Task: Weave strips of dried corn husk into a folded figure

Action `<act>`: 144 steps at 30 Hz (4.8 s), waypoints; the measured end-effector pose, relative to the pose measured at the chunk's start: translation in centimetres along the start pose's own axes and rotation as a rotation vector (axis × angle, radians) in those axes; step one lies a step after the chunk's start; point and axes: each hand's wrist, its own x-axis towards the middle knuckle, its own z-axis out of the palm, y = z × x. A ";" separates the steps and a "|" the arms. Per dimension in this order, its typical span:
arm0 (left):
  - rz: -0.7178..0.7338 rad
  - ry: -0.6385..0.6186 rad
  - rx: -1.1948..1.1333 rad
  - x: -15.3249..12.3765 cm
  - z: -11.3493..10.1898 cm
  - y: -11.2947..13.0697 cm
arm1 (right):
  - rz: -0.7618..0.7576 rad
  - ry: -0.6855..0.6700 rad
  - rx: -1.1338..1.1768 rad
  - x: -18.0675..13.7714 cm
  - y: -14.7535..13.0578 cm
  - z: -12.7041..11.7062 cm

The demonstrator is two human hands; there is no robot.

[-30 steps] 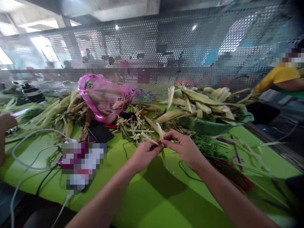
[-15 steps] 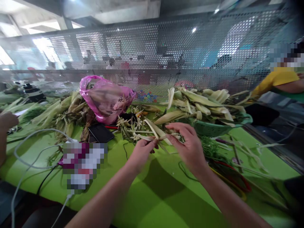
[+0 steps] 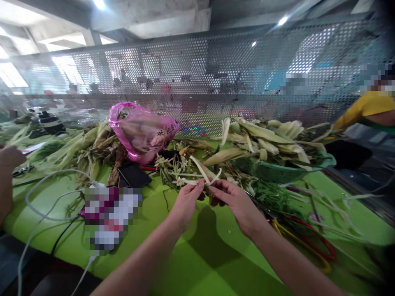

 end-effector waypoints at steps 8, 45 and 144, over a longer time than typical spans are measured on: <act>0.023 0.100 -0.110 0.8 -0.2 -1.4 | -0.028 -0.017 0.047 0.3 0.4 -0.1; 0.250 -0.152 0.530 1.8 -2.3 -0.5 | -0.202 0.009 -0.310 0.7 0.4 -0.9; 0.131 -0.090 -0.119 1.0 -1.2 0.7 | -0.017 0.001 0.134 -0.5 0.1 1.0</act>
